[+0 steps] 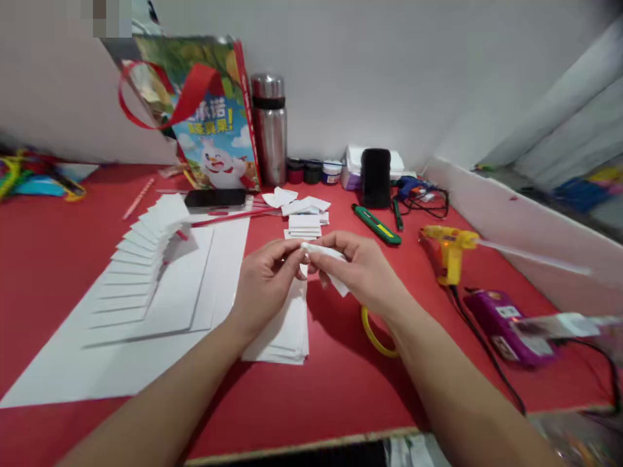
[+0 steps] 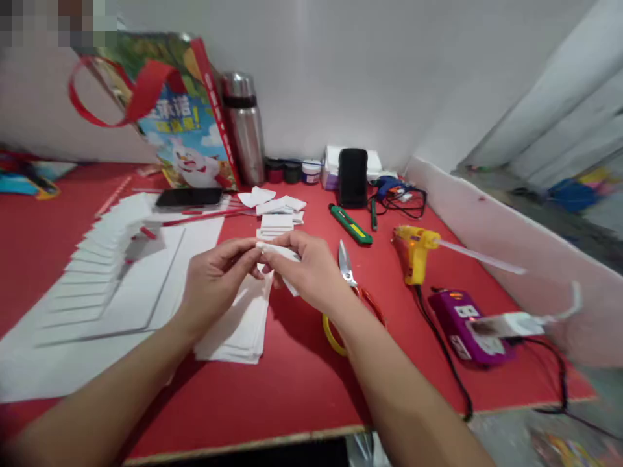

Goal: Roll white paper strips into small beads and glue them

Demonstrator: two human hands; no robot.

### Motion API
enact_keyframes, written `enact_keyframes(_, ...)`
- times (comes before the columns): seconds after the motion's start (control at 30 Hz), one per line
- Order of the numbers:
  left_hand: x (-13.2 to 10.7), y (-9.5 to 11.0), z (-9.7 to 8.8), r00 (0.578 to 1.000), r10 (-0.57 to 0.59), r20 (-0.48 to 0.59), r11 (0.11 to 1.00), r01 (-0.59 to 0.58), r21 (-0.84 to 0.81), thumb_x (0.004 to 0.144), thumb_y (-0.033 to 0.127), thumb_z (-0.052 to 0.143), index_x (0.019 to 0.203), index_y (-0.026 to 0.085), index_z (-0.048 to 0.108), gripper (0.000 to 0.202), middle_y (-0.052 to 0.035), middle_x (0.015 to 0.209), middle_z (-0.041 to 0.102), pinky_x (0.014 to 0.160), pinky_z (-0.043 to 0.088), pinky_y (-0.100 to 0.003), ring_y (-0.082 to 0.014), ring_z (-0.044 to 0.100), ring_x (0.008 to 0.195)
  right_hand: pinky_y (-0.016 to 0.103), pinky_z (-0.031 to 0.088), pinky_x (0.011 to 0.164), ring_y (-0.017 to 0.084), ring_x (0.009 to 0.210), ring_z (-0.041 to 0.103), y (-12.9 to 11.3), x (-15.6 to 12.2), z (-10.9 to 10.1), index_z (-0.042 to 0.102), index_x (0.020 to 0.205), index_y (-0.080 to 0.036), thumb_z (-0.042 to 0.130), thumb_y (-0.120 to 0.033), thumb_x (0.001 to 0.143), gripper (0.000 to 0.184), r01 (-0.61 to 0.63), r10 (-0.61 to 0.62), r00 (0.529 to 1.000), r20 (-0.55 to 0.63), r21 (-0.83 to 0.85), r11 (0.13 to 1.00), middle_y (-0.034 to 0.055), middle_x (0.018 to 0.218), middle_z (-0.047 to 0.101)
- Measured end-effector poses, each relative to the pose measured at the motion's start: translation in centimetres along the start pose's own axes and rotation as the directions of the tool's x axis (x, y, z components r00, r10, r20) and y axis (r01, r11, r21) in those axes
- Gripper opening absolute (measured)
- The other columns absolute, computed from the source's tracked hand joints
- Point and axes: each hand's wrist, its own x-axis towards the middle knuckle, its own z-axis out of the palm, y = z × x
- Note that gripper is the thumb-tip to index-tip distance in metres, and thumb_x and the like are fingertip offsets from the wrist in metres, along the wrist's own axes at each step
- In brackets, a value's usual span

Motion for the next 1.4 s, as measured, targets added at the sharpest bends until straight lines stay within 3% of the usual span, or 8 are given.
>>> enact_keyframes(0.27, -0.3, 0.2, 0.9, 0.992, 0.047, -0.115, 0.999, -0.045, 0.016, 0.093, 0.024, 0.064, 0.104, 0.019, 0.075, 0.016, -0.0013, 0.087, 0.072, 0.064, 0.055, -0.022, -0.0102, 0.068, 0.066, 0.021, 0.037, 0.052, 0.009, 0.051, 0.051, 0.7, -1.0, 1.2, 0.067, 0.075, -0.016, 0.066, -0.02, 0.087, 0.012, 0.267, -0.376, 0.904, -0.204, -0.416, 0.869, -0.0014, 0.061, 0.066)
enact_keyframes(0.6, -0.8, -0.4, 0.9, 0.893, 0.444, -0.073, 0.856, -0.398, 0.329, 0.091, 0.008, 0.061, 0.121, 0.018, 0.071, 0.033, -0.0077, 0.104, 0.076, 0.084, 0.055, -0.027, -0.0152, 0.07, 0.09, 0.022, 0.041, 0.05, 0.009, 0.05, 0.056, 0.2, -1.2, 1.2, 0.066, 0.08, -0.016, 0.063, -0.025, 0.091, 0.014, 0.29, -0.363, 0.907, -0.213, -0.309, 0.906, -0.0002, 0.065, 0.069)
enact_keyframes(0.87, 0.5, -0.1, -0.5, 0.999, 0.039, 0.026, 0.992, -0.036, -0.124, 0.087, 0.019, 0.071, 0.101, 0.023, 0.08, 0.016, -0.0015, 0.09, 0.078, 0.07, 0.06, -0.024, -0.0121, 0.071, 0.071, 0.02, 0.039, 0.049, 0.008, 0.053, 0.054, 0.6, -1.0, 0.3, 0.066, 0.083, -0.016, 0.063, -0.023, 0.091, 0.011, 0.327, -0.361, 0.925, -0.114, -0.243, 0.913, -0.0012, 0.066, 0.068)
enact_keyframes(1.0, 0.9, -0.3, -0.8, 0.989, 0.044, 0.14, 0.987, -0.021, -0.157, 0.09, 0.02, 0.068, 0.109, 0.025, 0.078, 0.022, -0.0021, 0.094, 0.075, 0.072, 0.06, -0.026, -0.0132, 0.071, 0.076, 0.02, 0.04, 0.051, 0.009, 0.055, 0.055, 0.8, -0.7, 0.0, 0.067, 0.083, -0.017, 0.063, -0.024, 0.092, 0.012, 0.321, -0.34, 0.938, -0.064, -0.204, 0.925, -0.0013, 0.067, 0.067)
enact_keyframes(1.1, 0.8, -0.3, -0.7, 0.989, 0.1, 0.109, 0.994, -0.094, -0.062, 0.093, 0.022, 0.063, 0.112, 0.024, 0.077, 0.023, -0.0036, 0.094, 0.073, 0.075, 0.058, -0.027, -0.0142, 0.07, 0.079, 0.022, 0.045, 0.056, 0.01, 0.057, 0.058, 0.7, -0.6, 0.1, 0.069, 0.082, -0.017, 0.066, -0.027, 0.091, 0.014, 0.25, -0.262, 0.962, -0.076, -0.139, 0.958, 0.0005, 0.07, 0.069)
enact_keyframes(1.2, 0.6, -0.1, -0.6, 0.99, 0.127, 0.066, 0.989, -0.131, 0.064, 0.094, 0.023, 0.061, 0.111, 0.023, 0.076, 0.022, -0.0042, 0.092, 0.073, 0.08, 0.055, -0.029, -0.0152, 0.069, 0.081, 0.026, 0.053, 0.059, 0.013, 0.057, 0.064, 0.3, -0.3, 0.1, 0.068, 0.084, -0.016, 0.066, -0.039, 0.091, 0.024, 0.015, -0.015, 1.0, -0.003, 0.168, 0.986, 0.0042, 0.074, 0.071)
enact_keyframes(1.3, 0.6, 0.0, -0.7, 0.989, 0.134, 0.063, 0.982, -0.141, 0.124, 0.095, 0.022, 0.06, 0.109, 0.022, 0.076, 0.021, -0.005, 0.097, 0.073, 0.086, 0.053, -0.03, -0.0168, 0.068, 0.09, 0.035, 0.059, 0.06, 0.021, 0.061, 0.07, 0.2, 0.2, -0.4, 0.066, 0.092, -0.014, 0.053, -0.054, 0.095, 0.043, -0.297, 0.227, 0.954, 0.198, 0.487, 0.821, 0.0097, 0.075, 0.072)
enact_keyframes(1.4, 0.7, 0.0, -0.8, 0.985, 0.15, 0.086, 0.976, -0.161, 0.149, 0.095, 0.021, 0.06, 0.111, 0.021, 0.075, 0.023, -0.0054, 0.1, 0.073, 0.088, 0.052, -0.029, -0.0172, 0.067, 0.095, 0.032, 0.055, 0.054, 0.018, 0.055, 0.065, 0.3, 0.5, -0.9, 0.065, 0.104, -0.013, 0.046, -0.057, 0.098, 0.048, -0.409, 0.239, 0.906, 0.349, 0.577, 0.708, 0.0098, 0.074, 0.071)
